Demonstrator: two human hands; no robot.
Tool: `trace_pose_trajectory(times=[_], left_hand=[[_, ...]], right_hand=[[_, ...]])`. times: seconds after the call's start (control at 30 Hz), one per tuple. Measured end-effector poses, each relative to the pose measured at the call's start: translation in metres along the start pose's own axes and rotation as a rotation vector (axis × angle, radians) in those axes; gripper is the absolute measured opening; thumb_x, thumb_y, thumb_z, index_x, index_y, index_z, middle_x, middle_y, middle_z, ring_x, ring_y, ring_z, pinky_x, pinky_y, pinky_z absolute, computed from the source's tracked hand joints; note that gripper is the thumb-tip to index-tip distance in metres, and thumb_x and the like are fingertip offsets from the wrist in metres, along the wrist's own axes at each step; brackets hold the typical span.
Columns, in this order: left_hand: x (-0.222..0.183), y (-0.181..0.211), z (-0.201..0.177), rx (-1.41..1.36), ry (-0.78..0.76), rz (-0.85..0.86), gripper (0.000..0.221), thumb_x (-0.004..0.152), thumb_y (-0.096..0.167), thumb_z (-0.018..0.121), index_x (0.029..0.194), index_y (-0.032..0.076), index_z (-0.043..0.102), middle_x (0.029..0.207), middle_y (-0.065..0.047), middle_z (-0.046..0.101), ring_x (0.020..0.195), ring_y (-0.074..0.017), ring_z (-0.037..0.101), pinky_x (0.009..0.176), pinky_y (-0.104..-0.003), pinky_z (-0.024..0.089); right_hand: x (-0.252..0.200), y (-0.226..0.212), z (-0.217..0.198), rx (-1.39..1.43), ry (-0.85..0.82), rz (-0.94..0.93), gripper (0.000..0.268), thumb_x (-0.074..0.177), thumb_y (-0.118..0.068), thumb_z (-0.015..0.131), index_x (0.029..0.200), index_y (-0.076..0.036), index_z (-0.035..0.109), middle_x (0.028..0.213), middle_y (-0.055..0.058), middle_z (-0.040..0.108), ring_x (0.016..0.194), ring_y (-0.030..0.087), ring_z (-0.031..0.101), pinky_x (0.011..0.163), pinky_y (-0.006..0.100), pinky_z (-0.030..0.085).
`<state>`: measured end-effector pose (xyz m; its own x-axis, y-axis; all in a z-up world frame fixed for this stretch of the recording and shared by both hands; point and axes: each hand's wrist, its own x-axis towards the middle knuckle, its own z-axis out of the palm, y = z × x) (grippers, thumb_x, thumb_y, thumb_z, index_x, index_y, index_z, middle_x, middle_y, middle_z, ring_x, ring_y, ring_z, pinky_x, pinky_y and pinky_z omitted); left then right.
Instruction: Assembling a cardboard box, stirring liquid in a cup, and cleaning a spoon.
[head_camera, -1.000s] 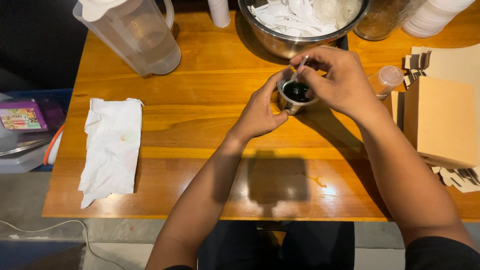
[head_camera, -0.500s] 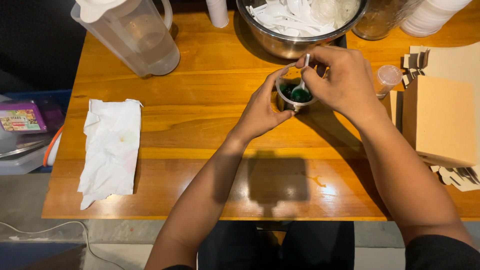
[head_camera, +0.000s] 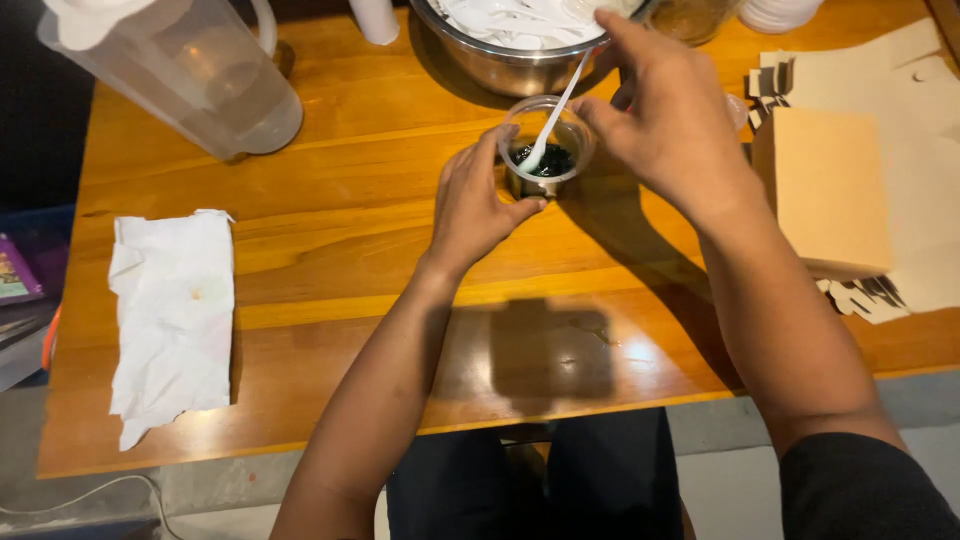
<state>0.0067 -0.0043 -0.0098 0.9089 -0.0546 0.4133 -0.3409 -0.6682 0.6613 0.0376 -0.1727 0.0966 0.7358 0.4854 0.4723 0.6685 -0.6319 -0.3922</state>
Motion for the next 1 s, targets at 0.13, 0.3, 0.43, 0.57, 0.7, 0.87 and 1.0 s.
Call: trace_pose_trajectory(times=[0.13,0.3,0.43,0.57,0.7,0.87,1.0], left_hand=[[0.000,-0.003,0.003,0.052,-0.011,-0.001,0.063,0.055,0.031,0.078,0.103,0.009,0.044,0.096,-0.008,0.059,0.090,-0.0289,0.052,0.078,-0.036,0.035],[0.002,-0.008,0.013,0.149,0.040,0.064,0.051,0.064,0.029,0.072,0.104,0.007,0.048,0.098,-0.011,0.056,0.096,-0.0283,0.048,0.081,-0.036,0.033],[0.003,-0.010,0.020,0.242,0.050,0.089,0.051,0.072,0.034,0.064,0.106,0.000,0.048,0.101,-0.015,0.046,0.099,-0.0329,0.040,0.083,-0.042,0.031],[0.007,-0.006,0.025,0.362,0.102,0.008,0.052,0.076,0.046,0.058,0.101,0.001,0.055,0.108,-0.022,0.038,0.103,-0.0363,0.033,0.086,-0.047,0.028],[0.004,-0.006,0.030,0.488,0.148,-0.148,0.072,0.071,0.063,0.056,0.110,0.003,0.048,0.114,-0.024,0.034,0.106,-0.0400,0.028,0.089,-0.055,0.017],[0.001,0.001,0.021,0.410,0.020,-0.178,0.073,0.065,0.056,0.066,0.113,0.006,0.043,0.119,-0.019,0.036,0.113,-0.0337,0.028,0.089,-0.061,0.012],[-0.003,-0.005,0.019,0.397,0.020,-0.193,0.078,0.060,0.055,0.073,0.115,0.009,0.043,0.122,-0.015,0.038,0.115,-0.0298,0.031,0.091,-0.059,0.013]], right_hand=[[-0.036,0.032,-0.050,-0.036,0.228,-0.142,0.015,0.096,0.009,0.071,0.087,0.007,0.059,0.082,0.015,0.061,0.070,0.019,0.055,0.064,0.028,0.043],[-0.135,0.176,-0.100,-0.065,0.323,0.880,0.047,0.104,-0.038,0.022,0.071,-0.017,0.047,0.058,-0.004,0.042,0.049,0.005,0.031,0.054,0.020,0.026],[-0.173,0.168,-0.103,-0.207,0.302,0.206,0.027,0.100,0.020,0.059,0.122,0.011,0.048,0.090,0.024,0.051,0.077,0.029,0.051,0.063,0.037,0.040],[-0.206,0.130,-0.087,-0.189,-0.062,0.681,0.037,0.082,-0.020,0.056,0.115,-0.003,0.054,0.118,0.017,0.049,0.106,0.027,0.044,0.086,0.036,0.031],[-0.231,0.141,-0.067,-0.364,0.013,0.430,0.039,0.081,-0.018,0.061,0.113,0.003,0.057,0.116,0.025,0.050,0.110,0.038,0.044,0.091,0.045,0.033],[-0.213,0.130,-0.070,0.010,0.148,0.824,0.021,0.086,-0.018,0.050,0.099,-0.004,0.059,0.107,0.008,0.054,0.104,0.014,0.044,0.083,0.024,0.032],[-0.201,0.128,-0.069,0.067,0.164,1.182,0.023,0.085,-0.016,0.047,0.067,-0.018,0.033,0.073,-0.010,0.036,0.074,0.003,0.032,0.058,0.023,0.024]])
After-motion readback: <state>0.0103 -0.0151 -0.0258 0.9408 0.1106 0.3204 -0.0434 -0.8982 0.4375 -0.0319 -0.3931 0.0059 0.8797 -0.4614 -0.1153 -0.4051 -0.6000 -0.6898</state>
